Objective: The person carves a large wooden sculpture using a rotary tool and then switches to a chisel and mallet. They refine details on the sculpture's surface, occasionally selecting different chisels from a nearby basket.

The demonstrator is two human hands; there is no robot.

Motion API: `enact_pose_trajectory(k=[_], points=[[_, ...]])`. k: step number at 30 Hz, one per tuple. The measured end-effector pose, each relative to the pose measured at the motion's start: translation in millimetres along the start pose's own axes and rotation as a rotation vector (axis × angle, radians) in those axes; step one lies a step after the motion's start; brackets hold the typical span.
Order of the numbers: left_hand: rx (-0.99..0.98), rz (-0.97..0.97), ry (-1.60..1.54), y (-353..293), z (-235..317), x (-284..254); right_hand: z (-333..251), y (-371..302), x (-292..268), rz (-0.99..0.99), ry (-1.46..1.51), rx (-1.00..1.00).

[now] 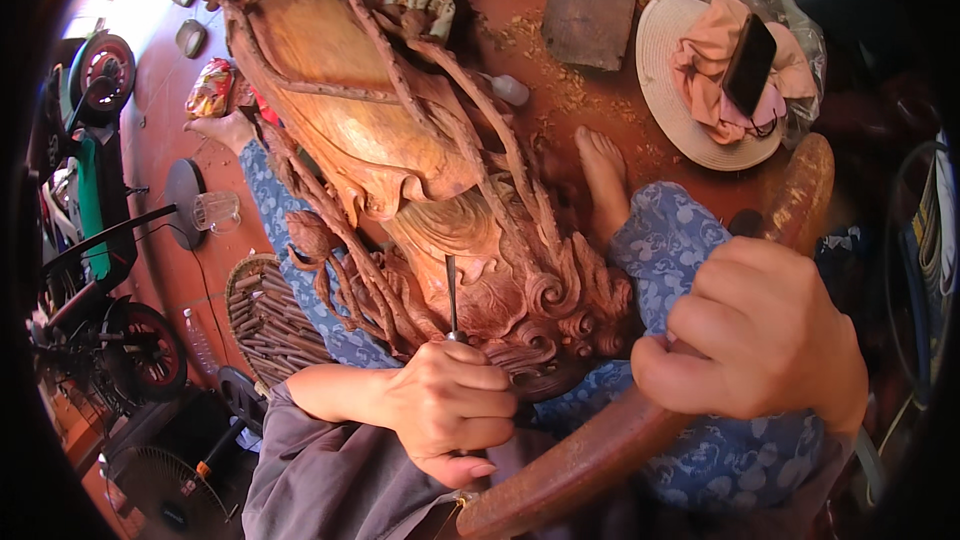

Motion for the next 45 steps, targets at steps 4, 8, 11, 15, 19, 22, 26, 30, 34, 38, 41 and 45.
enact_pose_trajectory(k=[4, 8, 11, 15, 19, 22, 26, 30, 34, 38, 41, 45], points=[[0.051, -0.004, -0.164, -4.4, -9.5, -5.6, 1.4, 1.3, 4.2, -0.094, 0.003, 0.008], [0.1, 0.03, -0.25, -9.0, -20.4, -8.5, 1.4, 2.5, 8.4, -0.11, 0.005, 0.023], [0.093, 0.064, -0.264, -7.9, -28.8, -9.2, 2.4, 1.6, 9.4, -0.127, 0.001, 0.03], [0.051, 0.036, -0.253, -8.7, -39.1, -10.7, 3.9, -2.5, 10.5, -0.121, 0.002, 0.038], [0.018, 0.021, -0.268, -4.6, -40.3, -12.1, 5.2, -6.5, 10.5, -0.129, 0.015, 0.049], [0.018, 0.032, -0.278, -2.9, -41.7, -11.4, 4.3, -8.5, 9.6, -0.142, 0.008, 0.058], [0.008, 0.043, -0.257, -8.2, -42.5, -8.5, 4.4, -8.8, 10.9, -0.151, 0.006, 0.056], [0.008, 0.036, -0.217, -12.0, -41.2, -7.9, -0.9, -6.6, 11.4, -0.082, -0.001, 0.04], [0.035, 0.048, -0.213, -10.3, -42.2, -5.1, -9.8, -2.6, 5.3, -0.038, -0.046, 0.029], [0.042, 0.04, -0.211, -14.2, -44.1, -5.9, -12.7, 0.9, 8.1, 0.045, -0.171, -0.031], [0.044, 0.052, -0.201, -12.5, -43.3, -6.2, -14.4, 2.3, 8.7, 0.066, -0.131, -0.059], [0.034, 0.085, -0.181, -11.4, -43.6, -2.5, -16.6, 2.8, 7.5, 0.032, -0.179, -0.072]])
Point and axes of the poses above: each hand's wrist, its own y-axis towards the middle knuckle, its own x-axis out of the palm, z = x × y, the point moved 1 cm from there along y, towards the middle knuckle, and after that the axes turned 14 degrees about z, right-handed, at the moved point
